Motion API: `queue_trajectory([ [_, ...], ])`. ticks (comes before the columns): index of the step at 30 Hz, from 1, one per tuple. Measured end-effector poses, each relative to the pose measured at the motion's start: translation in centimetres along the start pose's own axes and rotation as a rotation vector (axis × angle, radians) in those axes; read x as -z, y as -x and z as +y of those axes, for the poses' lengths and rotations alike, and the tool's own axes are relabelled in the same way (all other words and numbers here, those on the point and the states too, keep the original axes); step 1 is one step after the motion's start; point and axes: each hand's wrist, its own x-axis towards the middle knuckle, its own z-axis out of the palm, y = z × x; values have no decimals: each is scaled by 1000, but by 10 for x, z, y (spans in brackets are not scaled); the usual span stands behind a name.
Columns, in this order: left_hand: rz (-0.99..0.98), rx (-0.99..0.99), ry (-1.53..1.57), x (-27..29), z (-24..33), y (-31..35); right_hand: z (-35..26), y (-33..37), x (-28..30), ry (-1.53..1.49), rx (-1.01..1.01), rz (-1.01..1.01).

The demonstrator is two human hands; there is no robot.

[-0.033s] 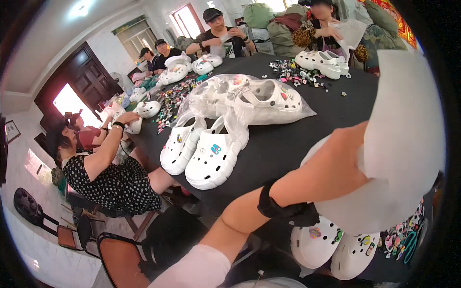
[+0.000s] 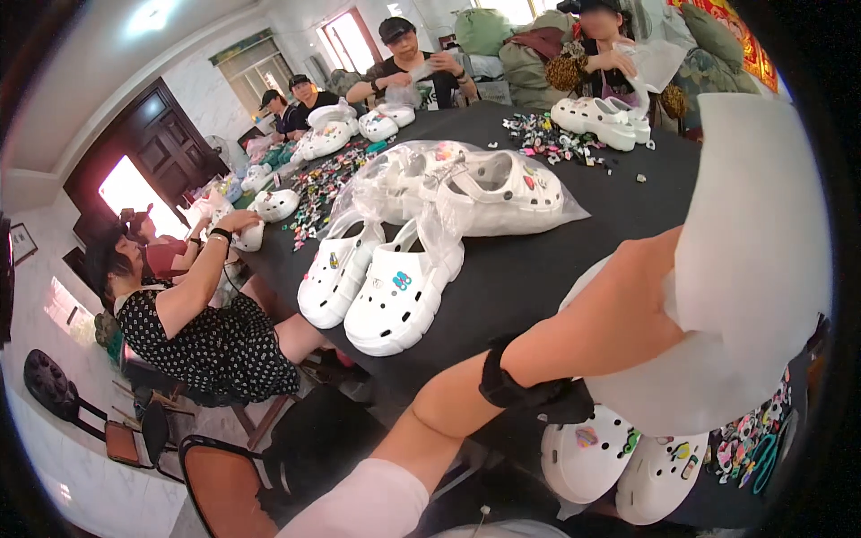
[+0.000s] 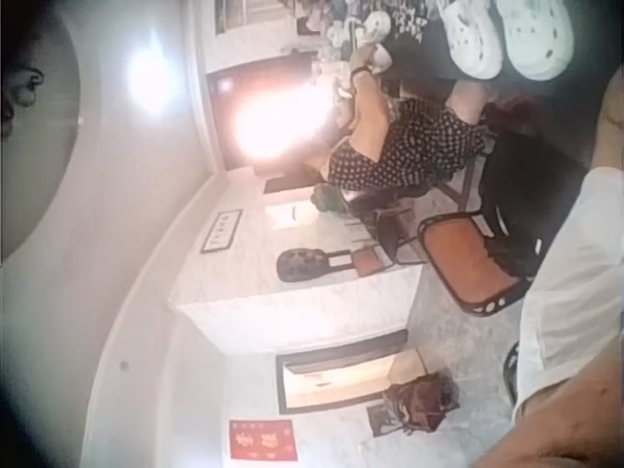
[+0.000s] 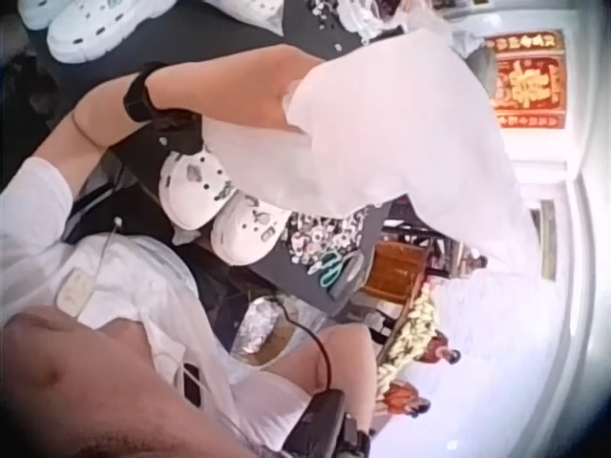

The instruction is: Manually attaching decorative charms to white clog-style shoes.

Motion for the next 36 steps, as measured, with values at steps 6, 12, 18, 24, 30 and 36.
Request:
queue_trajectory([
  [6, 35, -16, 25, 5, 0, 1, -5, -2, -1, -102, 47, 63],
  [12, 296, -315, -103, 8, -6, -11, -66, -3, 14, -62, 234, 153],
  [18, 535, -312, -357, -9, -8, -2, -139, 4, 1, 692, 209, -249],
  [24, -118, -303, -240, -33, -15, 16, -84, -17, -22, 514, -125, -663],
  [30, -461, -38, -118, -25, -2, 19, -90, -43, 0, 967, 169, -738],
  [36, -611, 87, -314, -19, 17, 17, -106, -63, 15, 962, -116, -744],
])
